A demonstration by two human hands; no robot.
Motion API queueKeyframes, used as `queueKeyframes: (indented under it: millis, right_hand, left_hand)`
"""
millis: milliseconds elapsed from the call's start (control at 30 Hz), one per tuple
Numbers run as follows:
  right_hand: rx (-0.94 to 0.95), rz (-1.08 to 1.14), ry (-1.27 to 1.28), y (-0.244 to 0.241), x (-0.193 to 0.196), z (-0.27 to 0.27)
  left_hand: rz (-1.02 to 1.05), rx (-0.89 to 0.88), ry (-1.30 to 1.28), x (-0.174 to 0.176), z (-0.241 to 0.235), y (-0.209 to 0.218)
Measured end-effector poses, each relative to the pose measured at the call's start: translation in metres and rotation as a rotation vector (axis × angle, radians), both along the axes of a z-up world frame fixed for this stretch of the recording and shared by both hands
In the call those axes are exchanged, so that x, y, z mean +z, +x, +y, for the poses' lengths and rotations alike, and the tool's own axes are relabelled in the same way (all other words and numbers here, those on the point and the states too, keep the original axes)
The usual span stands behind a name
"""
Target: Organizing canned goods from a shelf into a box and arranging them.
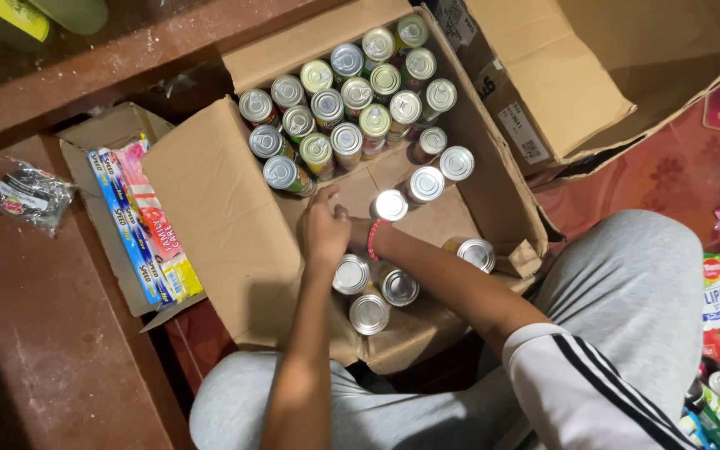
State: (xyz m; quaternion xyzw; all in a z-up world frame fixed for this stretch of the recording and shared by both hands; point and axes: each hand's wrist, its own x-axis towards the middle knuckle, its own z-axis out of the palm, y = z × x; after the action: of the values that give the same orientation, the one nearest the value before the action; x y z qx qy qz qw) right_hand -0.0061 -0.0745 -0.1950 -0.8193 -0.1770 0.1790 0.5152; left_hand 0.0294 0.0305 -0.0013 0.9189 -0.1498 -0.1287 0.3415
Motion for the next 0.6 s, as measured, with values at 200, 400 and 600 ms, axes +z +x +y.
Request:
queueKeyframes:
  millis: [200,400,600]
  right_hand:
    - [0.042,-0.199,-0.287,-0.013,0.111,-0.034]
    - [0.002,-0.251,-0.683,-0.036,0.183,-0.089]
    - [-0.018,-0.227,-0.746,-0.039,0.18,-0.121]
  left_hand:
    - [0.247,0.301,-0.343,-0.016,-0.006,0.004]
    - [0.941,0.616,-0.848,-0.205,-0.047,0.004]
    - [1.166,0.683,-0.959,-0.265,-0.078,-0.012]
